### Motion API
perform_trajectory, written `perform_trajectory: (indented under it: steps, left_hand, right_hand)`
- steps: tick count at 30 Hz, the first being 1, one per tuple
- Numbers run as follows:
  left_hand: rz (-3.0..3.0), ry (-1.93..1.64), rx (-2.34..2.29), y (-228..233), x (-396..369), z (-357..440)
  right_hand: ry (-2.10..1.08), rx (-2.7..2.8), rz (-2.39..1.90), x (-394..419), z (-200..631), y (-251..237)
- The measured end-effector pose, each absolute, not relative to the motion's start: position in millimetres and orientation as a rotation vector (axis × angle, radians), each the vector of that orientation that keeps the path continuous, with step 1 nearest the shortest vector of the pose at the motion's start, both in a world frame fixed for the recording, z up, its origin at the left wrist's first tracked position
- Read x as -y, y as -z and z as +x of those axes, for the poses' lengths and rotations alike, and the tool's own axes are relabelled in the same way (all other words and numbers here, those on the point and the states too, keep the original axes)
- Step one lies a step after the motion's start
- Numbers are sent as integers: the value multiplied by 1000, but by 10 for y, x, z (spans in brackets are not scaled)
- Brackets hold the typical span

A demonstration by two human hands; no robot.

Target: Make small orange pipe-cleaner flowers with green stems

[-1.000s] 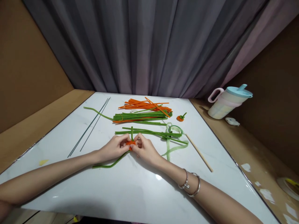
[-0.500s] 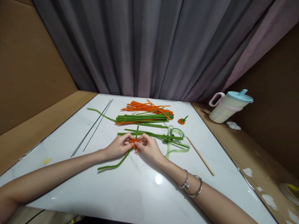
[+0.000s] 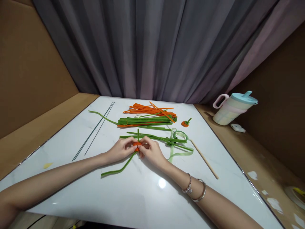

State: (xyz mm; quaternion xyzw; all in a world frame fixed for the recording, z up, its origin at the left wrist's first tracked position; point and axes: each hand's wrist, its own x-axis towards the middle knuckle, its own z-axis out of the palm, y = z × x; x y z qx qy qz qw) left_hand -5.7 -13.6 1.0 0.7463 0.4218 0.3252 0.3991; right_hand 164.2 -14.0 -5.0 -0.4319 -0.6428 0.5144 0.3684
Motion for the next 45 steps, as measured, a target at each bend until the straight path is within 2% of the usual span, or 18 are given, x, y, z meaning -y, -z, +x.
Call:
perform_trajectory:
  steps: [10,21,34,37,42,45]
  left_hand:
    - [1771,-787,-1032,-2,133,-50]
    - [2015,-919,-1056,42,129,-84]
    - [2057,-1005,-979,50,125,-88]
    - [2048,-990,-980,58,123,-93]
    - [1981,-955,-1033,92,111,-102]
    - [2057,-984,-1016,95,121,-102]
  right_hand:
    - [-1382,1619,-1094,141,1652,31]
    - [-1563,1431,-1022,131,1628,11]
    - [-1572,1409,-1026,141,1623,-7]
    - [-1487,1482,-1062,140,1636,15]
    - [-1155,1711,-1104,145,1669,66]
    - [-1162,1686,-1115,148,1671,90]
